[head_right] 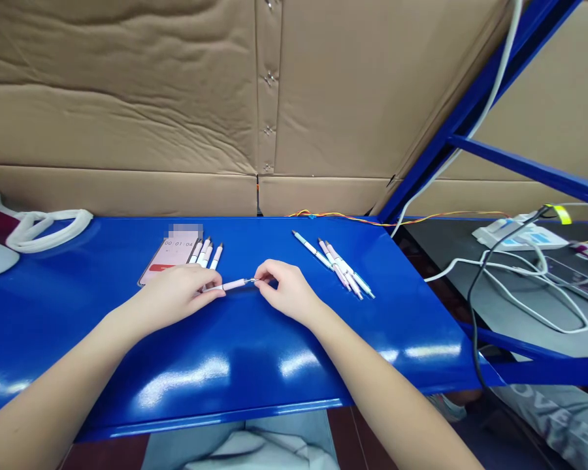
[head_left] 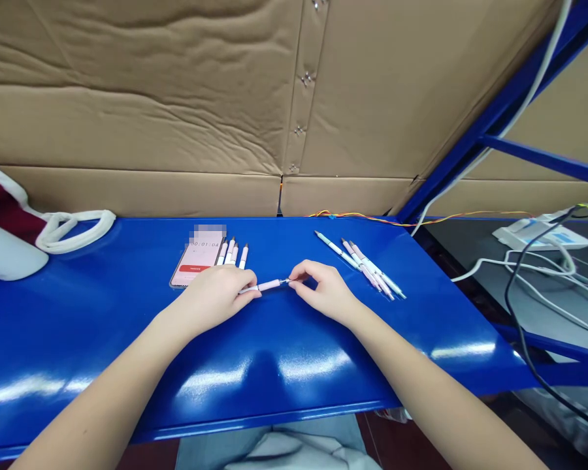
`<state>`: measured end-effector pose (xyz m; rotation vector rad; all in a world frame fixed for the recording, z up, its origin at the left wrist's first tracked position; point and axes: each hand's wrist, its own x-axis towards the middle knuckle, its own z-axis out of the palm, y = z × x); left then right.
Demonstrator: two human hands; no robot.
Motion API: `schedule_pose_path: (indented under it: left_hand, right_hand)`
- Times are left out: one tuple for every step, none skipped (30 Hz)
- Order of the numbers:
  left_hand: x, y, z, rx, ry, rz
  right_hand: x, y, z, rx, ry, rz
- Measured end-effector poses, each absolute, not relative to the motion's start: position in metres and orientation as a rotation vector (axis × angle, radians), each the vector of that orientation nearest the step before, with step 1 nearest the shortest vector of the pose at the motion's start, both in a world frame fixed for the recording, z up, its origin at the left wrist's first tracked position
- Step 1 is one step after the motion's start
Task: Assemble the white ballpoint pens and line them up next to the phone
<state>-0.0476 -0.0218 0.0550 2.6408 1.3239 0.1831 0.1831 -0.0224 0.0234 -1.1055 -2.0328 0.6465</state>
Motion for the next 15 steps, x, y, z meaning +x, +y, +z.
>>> schedule_pose_path:
  left_hand:
    - [-0.047,-0.022,0.055,2.644,1.321,0.187]
    - [-0.047,-0.022,0.054,2.647,1.317,0.192]
    - [-0.047,-0.022,0.053,2.653,1.31,0.197]
    - [-0.047,-0.023,0.053,2.66,1.303,0.202]
    - [-0.046,-0.023,0.052,2.667,1.297,0.209]
    - [-0.046,-0.023,0.051,2.674,1.29,0.218]
    - [-0.046,-0.023,0.05,2.679,1.282,0.233]
    - [-0.046,-0.022,0.049,2.687,1.271,0.253]
    - [-0.046,-0.022,0.047,2.701,1.256,0.277]
    - [-0.046,-0.022,0.046,2.724,1.234,0.299]
    - [-0.046,-0.022,0.045,2.752,1.215,0.32]
    - [-0.045,-0.022,0.044,2.785,1.201,0.345]
    - [-0.044,-0.022,0.044,2.815,1.198,0.371]
    - [-0.044,-0.022,0.043,2.84,1.198,0.398]
    - [-0.042,-0.023,0.042,2.859,1.199,0.433]
  right_hand:
    - [0.182,-0.023,0.024,-1.104,-2.034,0.657]
    - [0.181,-0.024,0.024,-1.103,-2.033,0.667]
    - [0.181,-0.025,0.024,-1.1,-2.032,0.672]
    - [0.18,-0.025,0.024,-1.094,-2.03,0.674]
    - [0.18,-0.025,0.024,-1.088,-2.028,0.673]
    - [0.179,-0.026,0.025,-1.082,-2.027,0.671]
    - [0.18,-0.026,0.025,-1.078,-2.027,0.671]
    - [0.18,-0.026,0.025,-1.077,-2.028,0.669]
    - [0.18,-0.026,0.026,-1.08,-2.032,0.664]
    - [0.181,-0.027,0.027,-1.085,-2.043,0.649]
    - [0.181,-0.027,0.027,-1.091,-2.059,0.621]
    - [0.182,-0.027,0.028,-1.095,-2.079,0.582]
    - [0.182,-0.027,0.029,-1.097,-2.101,0.533]
    - [0.183,-0.027,0.03,-1.099,-2.124,0.48]
    - [0.183,-0.027,0.03,-1.101,-2.147,0.428]
